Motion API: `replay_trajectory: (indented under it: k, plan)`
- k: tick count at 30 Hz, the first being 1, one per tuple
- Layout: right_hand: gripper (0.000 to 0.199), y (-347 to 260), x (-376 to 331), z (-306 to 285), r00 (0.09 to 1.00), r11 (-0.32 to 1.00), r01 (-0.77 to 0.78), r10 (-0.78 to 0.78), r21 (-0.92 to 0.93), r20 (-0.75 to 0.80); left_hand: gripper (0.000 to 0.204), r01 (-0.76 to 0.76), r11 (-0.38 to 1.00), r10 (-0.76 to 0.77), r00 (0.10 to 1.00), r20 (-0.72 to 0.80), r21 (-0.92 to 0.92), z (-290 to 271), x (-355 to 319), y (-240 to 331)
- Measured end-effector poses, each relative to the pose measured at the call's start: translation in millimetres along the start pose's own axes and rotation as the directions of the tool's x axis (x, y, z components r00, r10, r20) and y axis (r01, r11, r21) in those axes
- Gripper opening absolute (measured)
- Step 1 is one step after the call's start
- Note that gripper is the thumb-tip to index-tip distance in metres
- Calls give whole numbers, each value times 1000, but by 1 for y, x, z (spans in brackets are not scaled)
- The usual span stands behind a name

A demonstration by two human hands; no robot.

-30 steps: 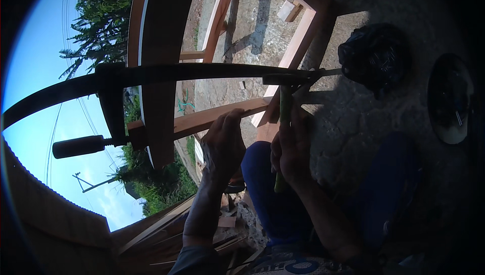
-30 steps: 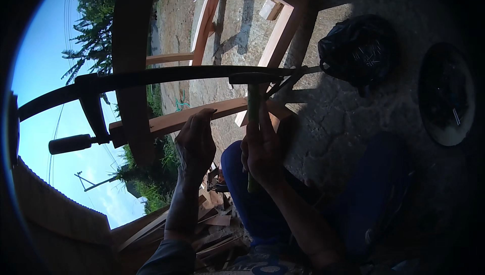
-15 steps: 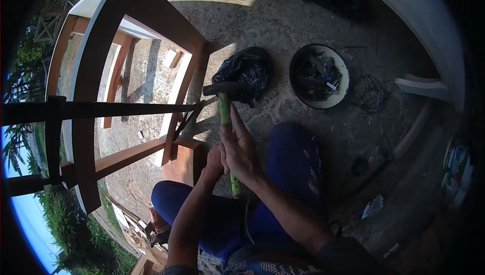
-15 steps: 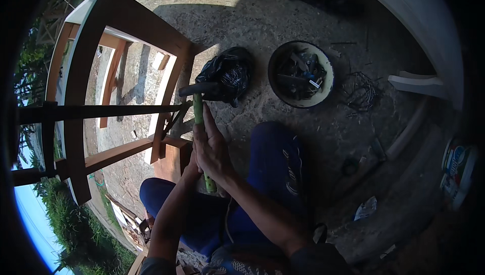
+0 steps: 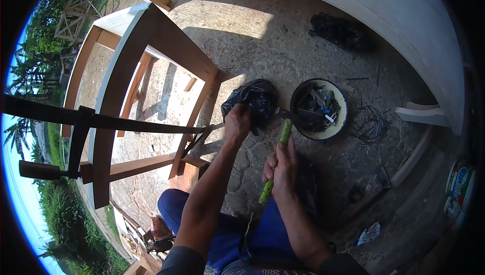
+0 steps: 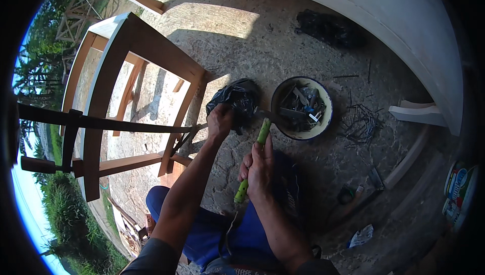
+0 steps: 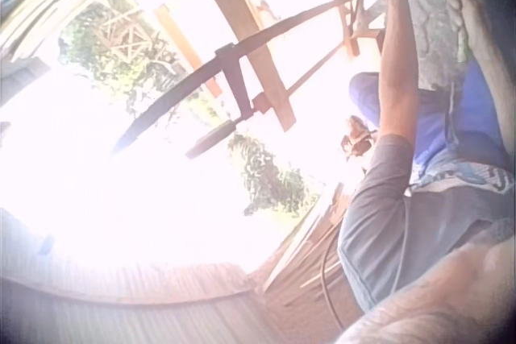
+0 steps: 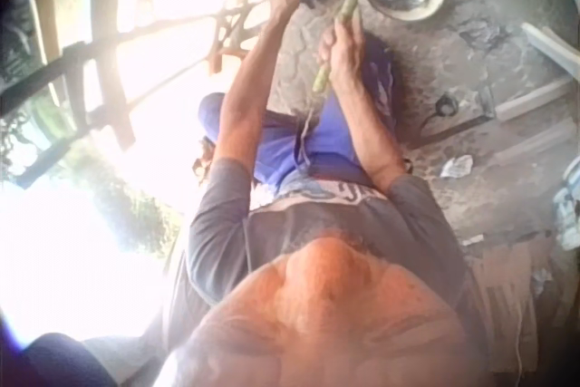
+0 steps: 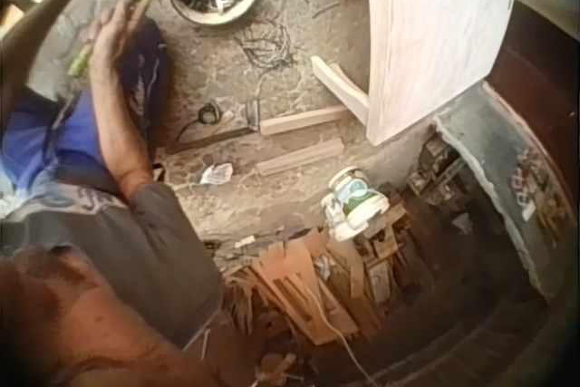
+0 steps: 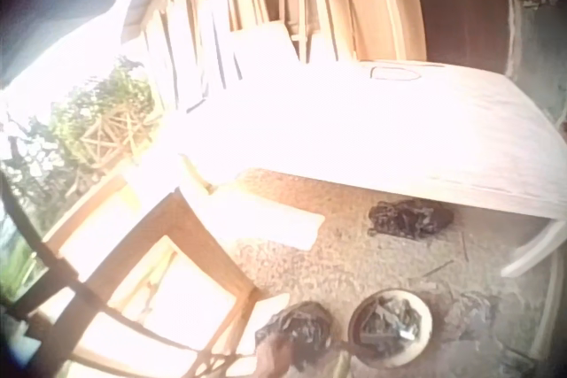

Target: The person assembles a wooden chair by hammering nails into the frame and attaching a seat panel. They use a hammer and a clamp to secure the pieces together while sitting on the floor.

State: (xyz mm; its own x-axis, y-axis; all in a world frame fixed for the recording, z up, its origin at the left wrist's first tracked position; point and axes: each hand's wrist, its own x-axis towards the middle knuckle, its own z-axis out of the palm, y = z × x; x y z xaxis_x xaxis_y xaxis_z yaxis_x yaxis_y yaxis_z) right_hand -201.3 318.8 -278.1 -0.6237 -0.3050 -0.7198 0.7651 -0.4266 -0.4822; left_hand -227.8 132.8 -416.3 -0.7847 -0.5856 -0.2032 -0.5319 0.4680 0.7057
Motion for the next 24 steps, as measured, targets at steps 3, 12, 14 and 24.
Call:
replay_trajectory:
  k: [3,12,14,24]
  plan:
    - [53,-2,3,-1,999,999,-32,32,1,20,24,-98,980,92,995,42,175,17,9,4]
    - [48,-2,2,9,997,997,-78,78,8,-6,19,-146,952,164,985,-46,268,26,-2,19]
    - [47,0,5,6,998,998,-55,55,-14,-6,16,-220,948,226,974,-1,231,29,-1,25]
    - [49,31,15,-8,996,994,-85,87,-76,24,24,43,995,-44,999,-4,-85,2,-30,9]
